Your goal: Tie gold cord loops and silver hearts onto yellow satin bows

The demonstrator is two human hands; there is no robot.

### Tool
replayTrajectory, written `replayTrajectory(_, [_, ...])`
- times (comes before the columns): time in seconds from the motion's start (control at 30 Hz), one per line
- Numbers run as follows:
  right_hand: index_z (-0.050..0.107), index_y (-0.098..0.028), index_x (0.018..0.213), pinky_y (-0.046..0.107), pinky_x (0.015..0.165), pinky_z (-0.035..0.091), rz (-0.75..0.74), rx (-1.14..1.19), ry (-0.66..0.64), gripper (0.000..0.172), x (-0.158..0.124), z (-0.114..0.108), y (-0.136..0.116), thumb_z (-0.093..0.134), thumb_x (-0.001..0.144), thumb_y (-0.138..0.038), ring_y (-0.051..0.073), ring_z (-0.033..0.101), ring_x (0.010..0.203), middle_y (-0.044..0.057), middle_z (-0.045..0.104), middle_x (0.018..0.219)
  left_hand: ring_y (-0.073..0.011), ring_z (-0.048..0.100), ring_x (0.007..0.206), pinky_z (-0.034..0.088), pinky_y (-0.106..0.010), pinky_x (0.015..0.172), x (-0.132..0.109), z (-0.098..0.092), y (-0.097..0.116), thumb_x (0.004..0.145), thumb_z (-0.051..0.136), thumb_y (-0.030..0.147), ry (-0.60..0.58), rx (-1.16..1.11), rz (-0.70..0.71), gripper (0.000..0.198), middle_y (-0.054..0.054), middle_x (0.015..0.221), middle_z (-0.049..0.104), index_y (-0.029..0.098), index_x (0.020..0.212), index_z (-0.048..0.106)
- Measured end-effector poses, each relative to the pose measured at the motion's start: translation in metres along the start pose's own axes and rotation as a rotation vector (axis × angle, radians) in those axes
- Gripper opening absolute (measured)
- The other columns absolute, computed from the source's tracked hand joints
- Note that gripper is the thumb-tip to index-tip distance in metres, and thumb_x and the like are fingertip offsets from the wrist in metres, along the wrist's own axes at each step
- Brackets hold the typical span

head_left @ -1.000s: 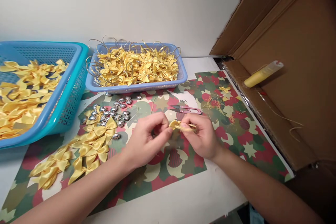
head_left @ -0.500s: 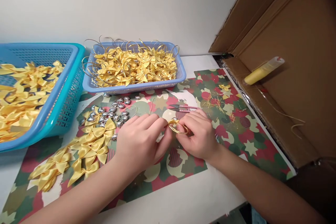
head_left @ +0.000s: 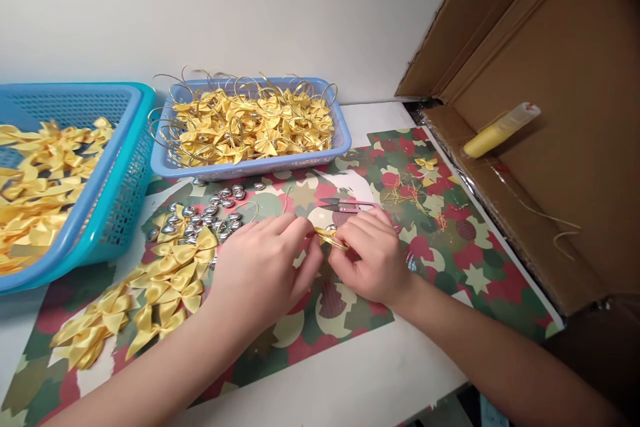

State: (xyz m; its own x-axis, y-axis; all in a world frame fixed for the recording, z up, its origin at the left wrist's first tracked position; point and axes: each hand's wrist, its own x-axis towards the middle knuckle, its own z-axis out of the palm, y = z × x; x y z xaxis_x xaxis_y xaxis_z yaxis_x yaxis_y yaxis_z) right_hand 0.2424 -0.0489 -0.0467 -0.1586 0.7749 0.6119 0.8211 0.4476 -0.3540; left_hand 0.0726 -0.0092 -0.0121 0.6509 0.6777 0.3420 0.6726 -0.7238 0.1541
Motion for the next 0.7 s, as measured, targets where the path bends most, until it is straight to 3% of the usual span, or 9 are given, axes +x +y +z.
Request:
replayTrajectory(0.27, [0.040,-0.021,0.062,0.031,0.062,0.030,-0.007,0.001,-0.003,0.023,-0.0004,0.0004,-0.0001,0.047,0.083,-0.014,0.014,0.038,0.057,-0.002,0.048,0.055,-0.0154,0.050,0.046,0.033,-0.027,0.047,0.0016,-0.0026,0.0001,0.084,0.050,0.031,-0.058,0.003,-0.005,0.021,-0.002,0.059,0.058,0.017,0.073,0.061])
replayTrajectory(0.53, [0.042,-0.021,0.063,0.032,0.062,0.030,-0.018,-0.026,-0.011,0.025,-0.0015,0.0023,0.0002,0.047,0.087,-0.017,0.015,0.040,0.058,-0.001,0.048,0.055,-0.0140,0.045,0.045,0.029,-0.025,0.046,0.0047,-0.0028,0.0000,0.088,0.044,0.023,-0.055,-0.029,0.047,0.025,0.000,0.054,0.052,0.018,0.066,0.052])
replayTrajectory(0.7, [0.042,-0.021,0.064,0.030,0.062,0.034,0.059,0.187,-0.017,0.023,0.0013,-0.0010,0.0010,0.046,0.086,-0.015,0.013,0.040,0.056,-0.002,0.046,0.055,-0.0106,0.042,0.047,0.029,-0.022,0.046,0.0055,0.0015,-0.0033,0.089,0.046,0.021,-0.080,-0.339,-0.028,0.025,0.003,0.056,0.048,0.018,0.065,0.049])
